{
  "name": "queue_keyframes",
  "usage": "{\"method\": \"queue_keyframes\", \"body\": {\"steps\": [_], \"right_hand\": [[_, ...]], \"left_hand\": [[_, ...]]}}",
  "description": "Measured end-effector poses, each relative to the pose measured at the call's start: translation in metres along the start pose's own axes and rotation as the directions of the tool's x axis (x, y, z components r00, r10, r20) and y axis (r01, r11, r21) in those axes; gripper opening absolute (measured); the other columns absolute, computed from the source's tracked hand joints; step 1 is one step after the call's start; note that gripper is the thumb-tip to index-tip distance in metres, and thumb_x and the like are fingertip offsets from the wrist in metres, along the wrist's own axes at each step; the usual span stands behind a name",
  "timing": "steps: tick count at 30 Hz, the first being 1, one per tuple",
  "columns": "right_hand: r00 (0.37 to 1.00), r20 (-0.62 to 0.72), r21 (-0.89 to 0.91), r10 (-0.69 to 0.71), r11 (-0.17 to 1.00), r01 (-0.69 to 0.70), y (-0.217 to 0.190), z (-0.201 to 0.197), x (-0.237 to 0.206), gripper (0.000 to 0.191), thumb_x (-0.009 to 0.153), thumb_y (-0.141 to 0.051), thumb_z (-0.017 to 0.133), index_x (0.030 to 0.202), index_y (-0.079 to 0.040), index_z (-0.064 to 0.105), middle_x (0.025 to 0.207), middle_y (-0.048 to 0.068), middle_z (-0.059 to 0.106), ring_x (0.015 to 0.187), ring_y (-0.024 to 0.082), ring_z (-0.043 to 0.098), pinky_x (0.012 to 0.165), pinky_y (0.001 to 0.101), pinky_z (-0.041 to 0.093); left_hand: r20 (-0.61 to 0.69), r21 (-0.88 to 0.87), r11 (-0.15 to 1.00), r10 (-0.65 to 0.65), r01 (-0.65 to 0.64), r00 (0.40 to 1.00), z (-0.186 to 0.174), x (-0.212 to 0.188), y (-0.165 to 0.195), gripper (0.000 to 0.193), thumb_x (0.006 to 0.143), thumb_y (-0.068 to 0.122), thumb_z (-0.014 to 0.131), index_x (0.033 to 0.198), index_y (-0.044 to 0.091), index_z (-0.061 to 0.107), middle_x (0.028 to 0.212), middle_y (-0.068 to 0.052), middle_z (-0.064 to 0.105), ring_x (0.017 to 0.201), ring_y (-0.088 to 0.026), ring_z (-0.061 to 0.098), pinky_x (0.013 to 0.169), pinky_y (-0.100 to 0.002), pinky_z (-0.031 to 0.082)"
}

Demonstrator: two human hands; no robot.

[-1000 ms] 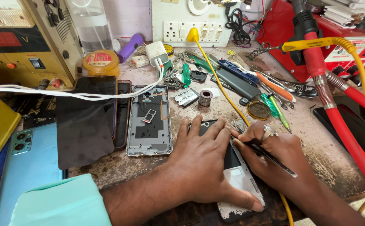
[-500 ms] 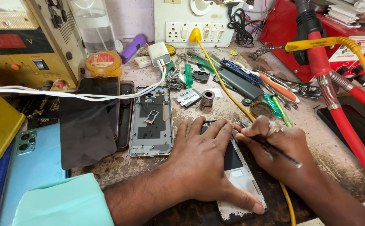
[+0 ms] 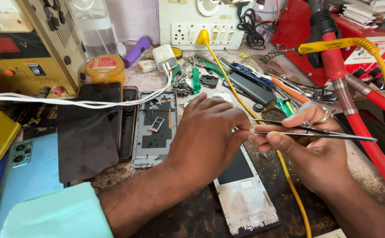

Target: The person works on a disassembled smartphone on a cluttered repair bench, using tweezers to press and align a black panel onto the phone frame along its edges. They then lift the phone, brush off its surface, and hold it up while picking at the edges with tweezers.

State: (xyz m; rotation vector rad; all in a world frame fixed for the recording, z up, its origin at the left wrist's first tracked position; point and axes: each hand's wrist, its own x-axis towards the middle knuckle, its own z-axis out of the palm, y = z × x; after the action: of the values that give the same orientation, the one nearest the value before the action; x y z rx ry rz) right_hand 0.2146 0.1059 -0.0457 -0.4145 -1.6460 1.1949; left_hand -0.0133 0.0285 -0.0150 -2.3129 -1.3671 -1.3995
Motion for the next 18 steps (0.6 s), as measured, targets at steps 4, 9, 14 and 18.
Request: {"method": "queue_keyframes", "body": {"steps": [4,9,14,18], "right_hand": [[0.999,0.001,0.200,0.047,0.979,-0.047,-0.005,-0.001,0.000,0.028,0.100,-0.001,0.064,0.121,-0.007,0.046,0.109,0.030,0.072,0.095,0.036,0.076,0.080,0.0454,0.065],[0.996,-0.088,0.220,0.012,0.975,0.007,-0.014,0.002,0.002,0.026,0.105,-0.007,0.062,0.125,-0.010,0.045,0.107,0.023,0.071,0.095,0.032,0.076,0.084,0.0431,0.065],[0.972,-0.188,-0.239,0.144,0.953,-0.187,-0.001,0.013,0.006,0.033,0.092,-0.001,0.068,0.118,-0.007,0.049,0.091,0.009,0.065,0.087,0.018,0.074,0.071,0.0348,0.064],[0.980,-0.105,-0.302,0.169,0.934,-0.193,0.007,0.016,0.002,0.030,0.091,0.000,0.071,0.114,-0.006,0.052,0.090,0.005,0.069,0.084,0.009,0.069,0.073,0.0259,0.060]], "left_hand": [[0.060,-0.157,0.988,0.025,-0.016,0.998,-0.009,0.006,0.002,0.007,0.093,0.017,0.068,0.093,0.010,0.069,0.085,-0.007,0.070,0.089,-0.031,0.068,0.085,-0.048,0.050],[0.093,-0.224,0.964,-0.127,0.145,0.988,-0.015,0.010,0.004,0.014,0.096,0.019,0.065,0.090,0.006,0.066,0.081,-0.012,0.067,0.076,-0.033,0.068,0.068,-0.046,0.051],[0.151,-0.127,0.979,-0.138,0.157,0.979,-0.012,0.004,0.002,0.016,0.100,0.020,0.061,0.092,0.006,0.064,0.082,-0.014,0.067,0.081,-0.037,0.067,0.069,-0.050,0.050],[0.185,-0.113,0.988,-0.086,0.108,0.979,-0.005,-0.005,-0.002,0.011,0.097,0.019,0.062,0.097,0.008,0.062,0.085,-0.013,0.068,0.087,-0.036,0.067,0.073,-0.049,0.051]]}}
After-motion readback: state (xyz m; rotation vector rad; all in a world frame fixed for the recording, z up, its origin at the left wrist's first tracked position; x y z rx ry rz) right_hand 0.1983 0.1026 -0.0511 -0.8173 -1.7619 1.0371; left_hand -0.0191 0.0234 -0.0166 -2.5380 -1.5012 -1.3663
